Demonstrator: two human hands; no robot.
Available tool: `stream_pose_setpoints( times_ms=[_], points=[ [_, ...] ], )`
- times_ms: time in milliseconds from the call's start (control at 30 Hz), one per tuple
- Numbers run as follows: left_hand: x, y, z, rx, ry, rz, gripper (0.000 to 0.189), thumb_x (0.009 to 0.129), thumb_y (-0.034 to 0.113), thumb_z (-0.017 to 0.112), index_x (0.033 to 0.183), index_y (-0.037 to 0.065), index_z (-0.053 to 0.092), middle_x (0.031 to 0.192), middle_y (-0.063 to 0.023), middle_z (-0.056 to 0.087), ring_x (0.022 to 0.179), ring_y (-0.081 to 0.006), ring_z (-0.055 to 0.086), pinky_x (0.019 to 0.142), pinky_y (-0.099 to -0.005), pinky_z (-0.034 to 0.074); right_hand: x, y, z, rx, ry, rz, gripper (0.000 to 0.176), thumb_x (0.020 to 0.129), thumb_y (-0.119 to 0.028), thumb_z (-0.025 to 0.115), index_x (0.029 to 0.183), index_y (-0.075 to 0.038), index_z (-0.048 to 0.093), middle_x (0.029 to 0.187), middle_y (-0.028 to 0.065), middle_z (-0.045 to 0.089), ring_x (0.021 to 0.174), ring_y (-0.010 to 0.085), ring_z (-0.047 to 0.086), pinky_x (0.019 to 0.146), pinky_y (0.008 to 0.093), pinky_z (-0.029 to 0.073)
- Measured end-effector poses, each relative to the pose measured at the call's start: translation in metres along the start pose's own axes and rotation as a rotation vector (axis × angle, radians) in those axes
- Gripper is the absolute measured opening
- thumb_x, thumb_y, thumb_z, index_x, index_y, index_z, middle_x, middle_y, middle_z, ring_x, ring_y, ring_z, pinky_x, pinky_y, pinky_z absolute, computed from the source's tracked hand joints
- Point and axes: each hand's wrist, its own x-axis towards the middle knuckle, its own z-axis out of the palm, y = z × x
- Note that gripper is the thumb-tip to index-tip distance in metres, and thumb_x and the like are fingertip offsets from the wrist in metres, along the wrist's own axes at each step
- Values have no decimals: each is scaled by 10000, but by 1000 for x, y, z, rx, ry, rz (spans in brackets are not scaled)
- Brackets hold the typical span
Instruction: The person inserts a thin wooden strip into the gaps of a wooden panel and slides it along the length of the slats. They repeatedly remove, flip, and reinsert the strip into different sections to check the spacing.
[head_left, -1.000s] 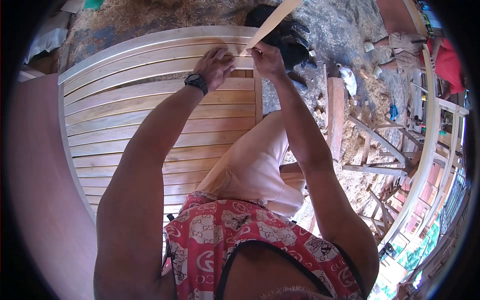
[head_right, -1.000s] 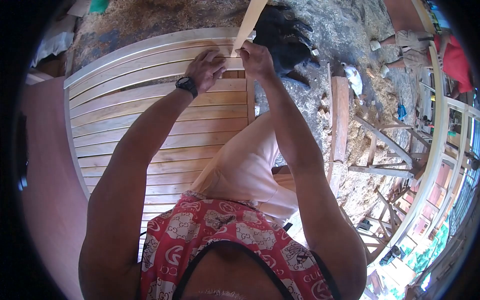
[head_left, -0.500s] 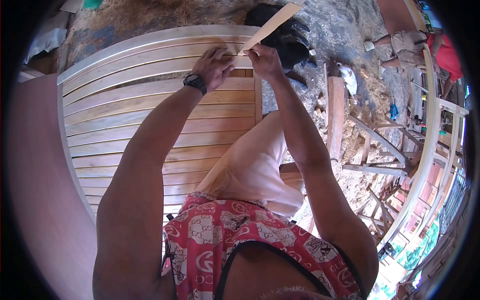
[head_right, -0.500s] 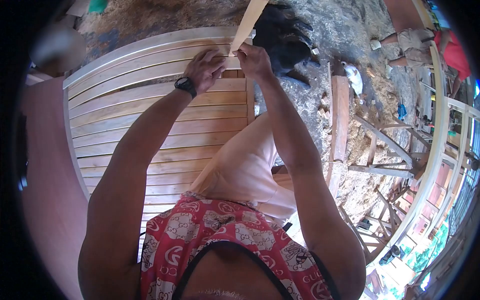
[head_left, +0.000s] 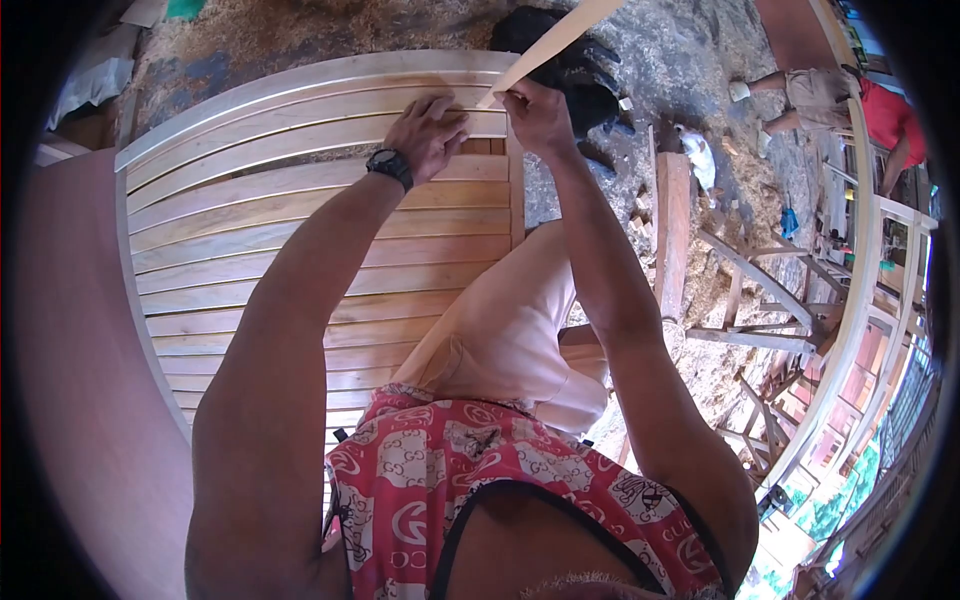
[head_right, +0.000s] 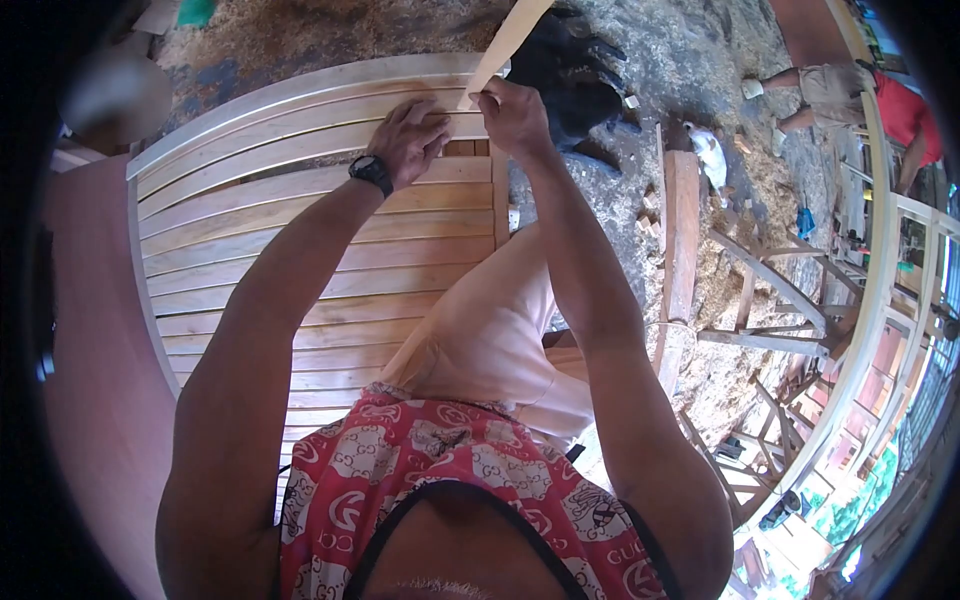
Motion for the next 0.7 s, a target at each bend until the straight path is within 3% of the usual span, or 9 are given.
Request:
stream_pose_setpoints(
  times_ms=[167, 233, 367, 433, 600, 667, 700],
  points=[
    [2, 1, -2, -47, 15, -11, 273, 954, 309, 709, 1193, 198, 780, 1423, -126, 589, 1346, -355, 524, 1155, -489, 439, -14, -16, -18, 28, 25, 18, 154, 948, -118, 713, 1089, -79, 761, 949, 167, 774, 881, 316, 779, 760, 378, 587],
    [6, 4, -9, 22, 9, 49, 265, 938, 240, 699, 1188, 210, 781, 1385, -110, 597, 1308, -339, 535, 1133, -483, 439, -27, -13, -11, 38, -26, 26, 159, 956, -82, 742, 1101, -23, 770, 976, 170, 794, 903, 179, 778, 794, 318, 585],
    [7, 19, -27, 63, -97, -86, 322, 888, 125, 701, 1189, 220, 766, 1305, -80, 623, 1281, -338, 534, 1102, -528, 428, -46, -1, 8, 65, -22, 21, 201, 933, -107, 768, 1130, -74, 785, 1013, 158, 798, 944, 202, 787, 821, 318, 588],
    [12, 20, -34, 27, -234, -121, 337, 863, 62, 672, 1146, 219, 768, 1211, -62, 633, 1197, -334, 568, 1038, -518, 471, -49, 2, 14, 27, -63, 64, 196, 932, -106, 768, 1125, -78, 785, 1007, 163, 795, 939, 211, 788, 811, 321, 589],
    [8, 14, -8, -26, -125, -85, 261, 881, 70, 631, 1065, 181, 780, 1104, -56, 643, 1120, -303, 601, 997, -445, 513, -53, 2, 27, -18, -48, 63, 167, 938, -98, 758, 1102, -82, 781, 964, 177, 784, 879, 215, 789, 749, 332, 586],
    [5, 16, -4, -29, -133, -112, 245, 883, 72, 632, 1052, 173, 778, 1099, -64, 651, 1106, -302, 610, 990, -434, 525, -55, -1, 28, 86, -23, 60, 188, 943, -71, 674, 1105, -119, 757, 957, 209, 748, 909, 333, 769, 764, 390, 579],
    [3, 18, -1, -48, -68, -116, 252, 870, 51, 646, 1051, 178, 766, 1083, -69, 654, 1080, -316, 620, 957, -444, 542, -55, -2, 27, 85, -23, 61, 188, 943, -71, 674, 1105, -119, 757, 957, 209, 748, 909, 333, 769, 764, 390, 579]
  ],
)
